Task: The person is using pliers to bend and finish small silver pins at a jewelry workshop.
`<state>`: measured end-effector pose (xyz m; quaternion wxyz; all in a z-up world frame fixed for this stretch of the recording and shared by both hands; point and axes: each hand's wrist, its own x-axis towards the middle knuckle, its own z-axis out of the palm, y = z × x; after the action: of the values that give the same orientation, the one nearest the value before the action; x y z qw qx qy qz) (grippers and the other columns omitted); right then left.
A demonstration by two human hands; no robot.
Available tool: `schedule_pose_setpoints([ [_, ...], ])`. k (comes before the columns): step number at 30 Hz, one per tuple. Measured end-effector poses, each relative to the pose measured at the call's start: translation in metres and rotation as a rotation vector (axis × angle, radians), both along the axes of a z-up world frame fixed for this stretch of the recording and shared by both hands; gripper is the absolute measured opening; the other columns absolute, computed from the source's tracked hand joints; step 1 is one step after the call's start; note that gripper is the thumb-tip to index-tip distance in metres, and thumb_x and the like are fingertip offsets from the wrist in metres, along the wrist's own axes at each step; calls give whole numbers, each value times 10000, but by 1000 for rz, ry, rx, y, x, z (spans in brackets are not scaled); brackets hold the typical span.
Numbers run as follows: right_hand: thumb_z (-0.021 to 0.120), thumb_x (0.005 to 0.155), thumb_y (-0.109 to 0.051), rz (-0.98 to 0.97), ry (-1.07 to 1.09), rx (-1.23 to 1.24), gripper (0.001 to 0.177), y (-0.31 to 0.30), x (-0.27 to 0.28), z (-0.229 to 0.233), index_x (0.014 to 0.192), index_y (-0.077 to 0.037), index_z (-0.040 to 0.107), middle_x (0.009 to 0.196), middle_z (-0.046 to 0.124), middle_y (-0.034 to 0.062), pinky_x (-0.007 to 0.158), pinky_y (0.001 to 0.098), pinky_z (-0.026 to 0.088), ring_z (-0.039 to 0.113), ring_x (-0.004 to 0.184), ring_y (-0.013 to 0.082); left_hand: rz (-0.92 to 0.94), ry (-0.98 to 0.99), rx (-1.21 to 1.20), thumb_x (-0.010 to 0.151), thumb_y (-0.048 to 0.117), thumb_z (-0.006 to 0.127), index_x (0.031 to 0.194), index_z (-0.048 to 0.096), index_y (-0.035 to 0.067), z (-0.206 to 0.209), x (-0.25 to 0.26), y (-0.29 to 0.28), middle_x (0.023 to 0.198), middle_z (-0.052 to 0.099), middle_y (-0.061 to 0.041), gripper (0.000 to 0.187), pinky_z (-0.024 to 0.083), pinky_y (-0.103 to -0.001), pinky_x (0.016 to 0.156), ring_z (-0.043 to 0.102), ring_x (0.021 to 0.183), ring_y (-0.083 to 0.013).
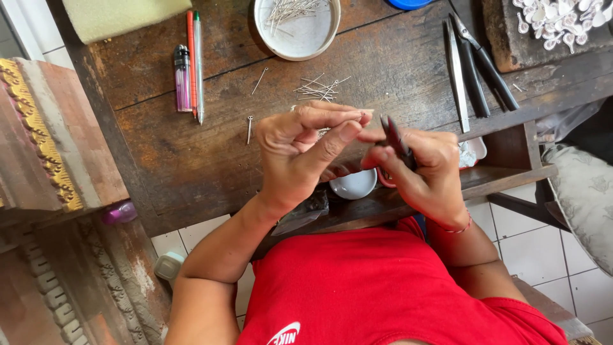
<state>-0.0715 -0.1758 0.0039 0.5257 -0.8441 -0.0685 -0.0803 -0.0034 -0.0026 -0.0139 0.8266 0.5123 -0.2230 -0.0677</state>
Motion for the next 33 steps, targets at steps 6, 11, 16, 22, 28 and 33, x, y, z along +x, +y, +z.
schedule_pose_setpoints([
  [6,549,1022,-322,290,282,214,326,-15,0,-5,1078,-65,742,709,776,11,580,182,537,628,584,25,-252,325,-134,994,168,757,1074,751,66,-6,-1,1,1099,759,-222,130,491,-236,496,692,710,-124],
  [11,577,1017,-349,383,416,502,365,-18,-1,-11,1057,-21,730,680,756,96,593,220,522,661,598,101,-319,280,-219,1025,126,718,1087,710,28,1,1,3,1117,742,-220,116,448,-294,495,625,617,-226],
  [16,591,1015,-372,484,477,642,408,-21,0,-15,1034,14,721,644,730,119,513,254,515,643,518,135,-271,194,-55,1015,136,712,1046,703,81,0,5,10,1103,758,-133,64,637,-261,786,760,946,-172],
  [22,615,1020,-357,548,549,808,424,-22,0,-20,1021,59,693,566,644,137,453,245,484,602,450,154,-299,207,-32,989,141,738,1035,698,83,-1,6,12,1101,755,-132,84,622,-244,780,761,975,-180],
  [28,577,1028,-300,430,489,710,354,-10,-4,-14,976,39,667,519,508,53,430,221,409,480,414,100,-147,122,-4,975,62,697,938,632,120,3,3,1,980,716,-85,94,593,-231,752,718,876,-141],
  [33,493,1066,-281,227,270,271,299,-3,1,-15,1045,-35,661,562,562,19,511,210,407,510,473,71,118,80,104,930,3,668,830,583,105,12,2,-10,791,597,-35,166,470,-235,659,550,726,-92],
])
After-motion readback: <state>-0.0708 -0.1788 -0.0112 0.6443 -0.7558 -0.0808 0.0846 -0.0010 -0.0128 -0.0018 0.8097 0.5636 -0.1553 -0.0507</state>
